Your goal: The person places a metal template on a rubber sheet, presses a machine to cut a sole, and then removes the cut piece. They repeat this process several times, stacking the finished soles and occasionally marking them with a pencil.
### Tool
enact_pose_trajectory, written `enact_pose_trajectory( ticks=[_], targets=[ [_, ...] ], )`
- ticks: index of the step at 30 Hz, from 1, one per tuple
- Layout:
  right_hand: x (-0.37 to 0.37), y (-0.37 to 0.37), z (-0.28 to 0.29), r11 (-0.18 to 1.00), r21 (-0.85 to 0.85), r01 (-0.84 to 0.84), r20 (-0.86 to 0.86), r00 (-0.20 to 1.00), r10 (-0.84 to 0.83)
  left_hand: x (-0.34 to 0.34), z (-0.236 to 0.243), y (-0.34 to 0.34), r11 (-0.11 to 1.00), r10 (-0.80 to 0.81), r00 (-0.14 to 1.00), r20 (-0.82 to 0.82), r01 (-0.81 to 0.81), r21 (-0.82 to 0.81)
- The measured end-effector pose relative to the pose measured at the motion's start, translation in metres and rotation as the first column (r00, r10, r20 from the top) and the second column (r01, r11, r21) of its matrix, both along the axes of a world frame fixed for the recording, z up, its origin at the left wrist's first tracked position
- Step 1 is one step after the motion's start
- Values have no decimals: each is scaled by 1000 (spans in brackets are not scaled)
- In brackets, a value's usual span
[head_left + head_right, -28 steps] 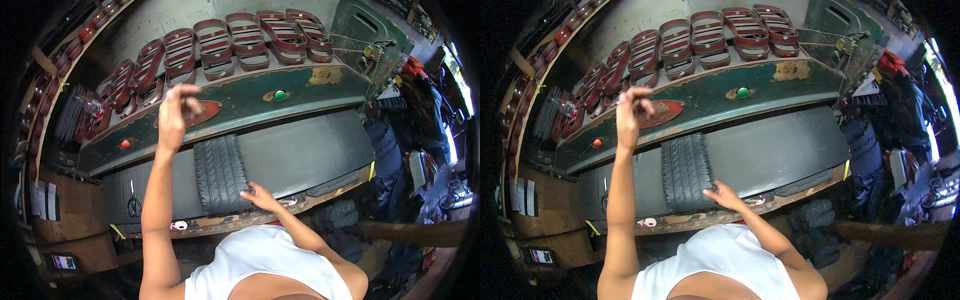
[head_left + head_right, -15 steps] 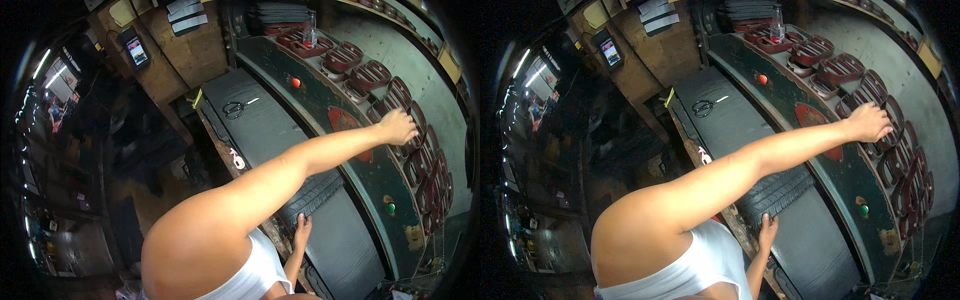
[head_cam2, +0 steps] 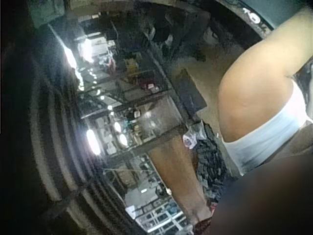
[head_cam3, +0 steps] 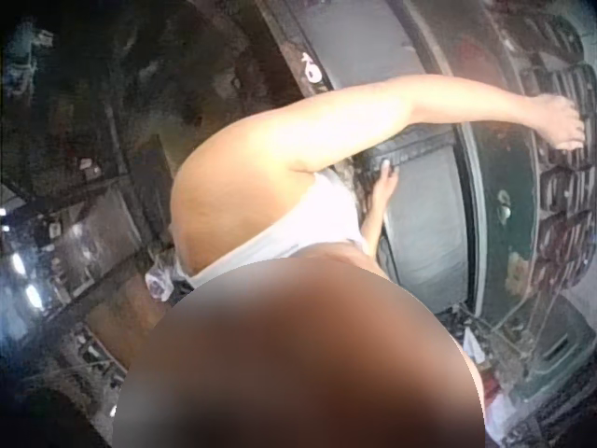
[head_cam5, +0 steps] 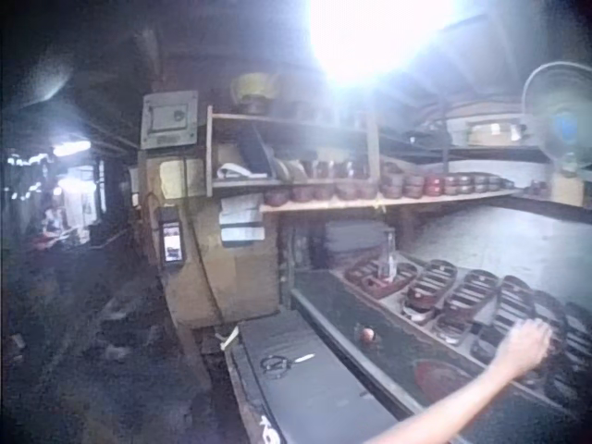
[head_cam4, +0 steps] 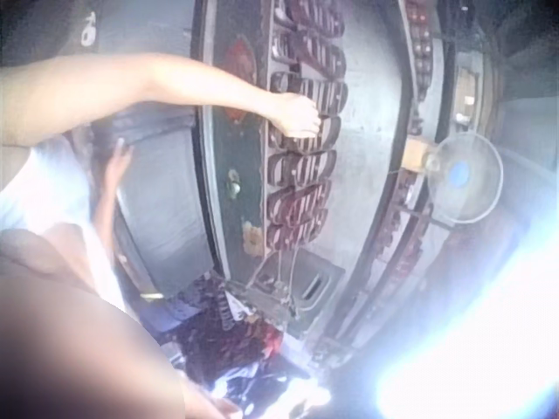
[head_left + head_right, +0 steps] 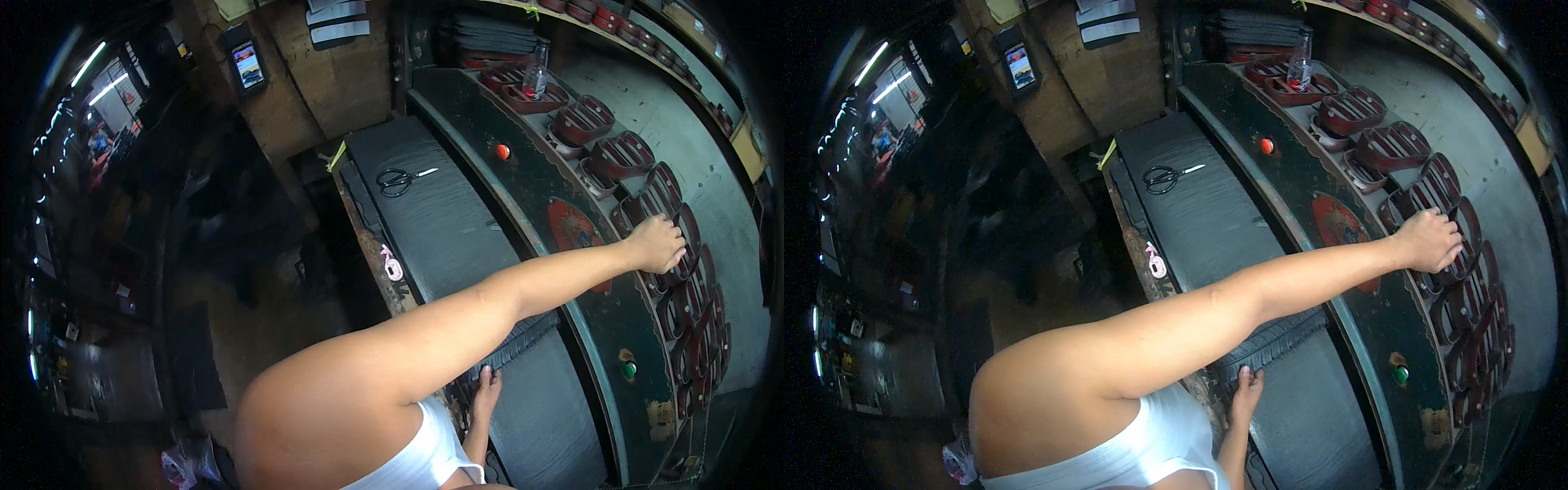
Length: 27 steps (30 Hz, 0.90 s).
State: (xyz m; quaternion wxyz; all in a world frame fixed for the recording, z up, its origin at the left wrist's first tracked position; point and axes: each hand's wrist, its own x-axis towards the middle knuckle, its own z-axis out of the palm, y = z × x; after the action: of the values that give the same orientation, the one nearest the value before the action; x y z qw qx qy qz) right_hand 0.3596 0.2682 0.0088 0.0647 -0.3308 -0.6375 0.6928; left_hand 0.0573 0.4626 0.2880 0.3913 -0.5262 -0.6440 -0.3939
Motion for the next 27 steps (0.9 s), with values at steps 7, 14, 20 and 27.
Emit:
enact_pose_trajectory(
  ticks=[7,14,20,27],
  targets=[
    [0,1,13,994,63,-94,42,995,91,2,-2,8,999,28,999,37,-27,-16],
    [-1,-3,36,995,-50,-91,83,992,95,-1,-9,14,998,-8,999,32,6,67],
    [1,-1,20,995,33,-97,46,994,95,1,-3,8,998,2,1000,22,-3,67],
    [-1,-9,8,999,42,-7,-21,1000,8,1,11,-14,981,79,995,-65,-89,-174]
  ],
)
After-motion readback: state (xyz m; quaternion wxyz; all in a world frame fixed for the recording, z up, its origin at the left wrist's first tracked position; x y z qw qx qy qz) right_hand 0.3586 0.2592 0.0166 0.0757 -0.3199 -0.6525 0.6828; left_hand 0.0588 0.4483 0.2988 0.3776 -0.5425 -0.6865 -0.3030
